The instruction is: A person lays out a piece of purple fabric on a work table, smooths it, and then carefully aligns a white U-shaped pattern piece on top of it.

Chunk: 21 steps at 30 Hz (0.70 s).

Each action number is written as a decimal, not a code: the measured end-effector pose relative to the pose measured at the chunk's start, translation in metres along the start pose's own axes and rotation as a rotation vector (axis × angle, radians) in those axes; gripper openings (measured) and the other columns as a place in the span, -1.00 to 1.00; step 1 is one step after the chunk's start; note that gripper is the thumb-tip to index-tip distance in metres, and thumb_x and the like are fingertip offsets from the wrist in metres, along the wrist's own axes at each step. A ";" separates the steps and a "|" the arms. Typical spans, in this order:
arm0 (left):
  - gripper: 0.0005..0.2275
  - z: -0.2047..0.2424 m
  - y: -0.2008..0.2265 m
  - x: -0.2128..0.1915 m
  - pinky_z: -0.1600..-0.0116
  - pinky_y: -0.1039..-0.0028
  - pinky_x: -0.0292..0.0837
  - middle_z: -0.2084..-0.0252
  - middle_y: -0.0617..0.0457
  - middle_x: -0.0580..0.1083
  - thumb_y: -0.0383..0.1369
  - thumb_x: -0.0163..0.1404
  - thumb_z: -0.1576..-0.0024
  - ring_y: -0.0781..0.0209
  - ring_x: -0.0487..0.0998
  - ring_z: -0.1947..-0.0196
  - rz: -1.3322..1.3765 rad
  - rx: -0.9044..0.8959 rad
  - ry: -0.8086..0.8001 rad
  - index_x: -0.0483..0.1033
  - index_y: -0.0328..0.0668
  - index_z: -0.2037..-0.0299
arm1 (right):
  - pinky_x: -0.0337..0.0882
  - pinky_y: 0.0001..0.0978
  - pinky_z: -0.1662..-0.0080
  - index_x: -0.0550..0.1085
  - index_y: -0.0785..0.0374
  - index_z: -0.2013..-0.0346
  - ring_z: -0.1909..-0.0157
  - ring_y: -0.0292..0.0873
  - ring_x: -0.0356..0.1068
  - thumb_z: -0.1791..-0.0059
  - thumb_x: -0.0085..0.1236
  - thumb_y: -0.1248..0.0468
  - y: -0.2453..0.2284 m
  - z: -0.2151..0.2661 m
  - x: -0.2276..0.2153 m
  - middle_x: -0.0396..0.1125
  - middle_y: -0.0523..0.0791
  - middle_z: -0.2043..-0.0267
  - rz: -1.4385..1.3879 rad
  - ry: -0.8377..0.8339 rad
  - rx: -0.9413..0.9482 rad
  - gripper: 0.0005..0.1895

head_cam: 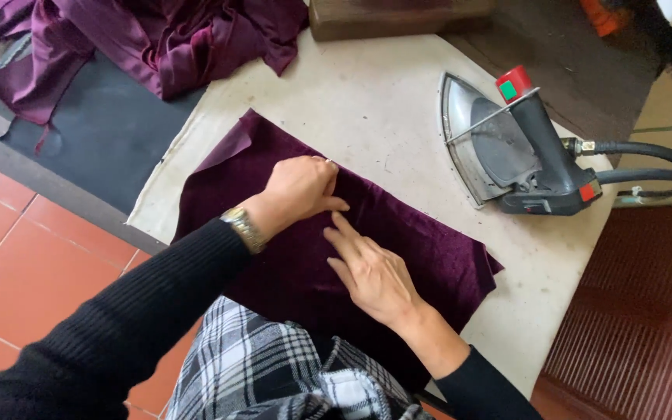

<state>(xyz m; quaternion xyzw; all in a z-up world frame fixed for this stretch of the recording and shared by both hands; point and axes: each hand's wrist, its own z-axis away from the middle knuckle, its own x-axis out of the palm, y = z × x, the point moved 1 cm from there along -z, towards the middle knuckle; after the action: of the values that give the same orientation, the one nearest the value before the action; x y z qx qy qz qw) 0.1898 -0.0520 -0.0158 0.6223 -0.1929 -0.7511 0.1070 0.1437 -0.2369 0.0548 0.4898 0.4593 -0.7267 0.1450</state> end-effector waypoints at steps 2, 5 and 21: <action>-0.63 -0.007 0.004 0.002 0.27 0.36 0.48 0.50 0.19 0.42 0.11 0.19 0.14 0.16 0.56 0.35 -0.060 -0.079 -0.090 0.44 0.05 0.53 | 0.46 0.01 0.08 0.28 0.36 -0.16 -0.05 0.15 0.37 -0.05 -0.14 0.20 -0.004 0.000 -0.002 0.12 0.13 -0.31 -0.054 -0.074 0.067 -0.57; -0.61 -0.009 0.004 0.001 0.25 0.35 0.50 0.48 0.21 0.45 0.15 0.20 0.20 0.18 0.58 0.33 -0.100 -0.125 -0.121 0.47 0.07 0.51 | 0.46 0.05 0.08 0.25 0.48 -0.09 -0.07 0.21 0.36 -0.05 -0.16 0.27 -0.011 -0.001 -0.006 0.12 0.24 -0.28 -0.079 -0.106 0.078 -0.62; -0.57 -0.007 -0.001 0.016 0.51 0.41 0.37 0.56 0.24 0.43 0.17 0.22 0.16 0.29 0.46 0.52 -0.023 -0.120 -0.003 0.40 0.05 0.57 | 0.55 -0.14 0.31 0.20 0.26 -0.11 0.14 -0.01 0.50 -0.03 -0.09 0.23 -0.016 0.024 0.017 0.32 -0.03 -0.12 -0.235 -0.097 -0.046 -0.62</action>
<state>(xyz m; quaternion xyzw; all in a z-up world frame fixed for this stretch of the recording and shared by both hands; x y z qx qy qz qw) 0.1937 -0.0587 -0.0313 0.6158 -0.1404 -0.7634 0.1353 0.1111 -0.2438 0.0509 0.3934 0.5224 -0.7509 0.0918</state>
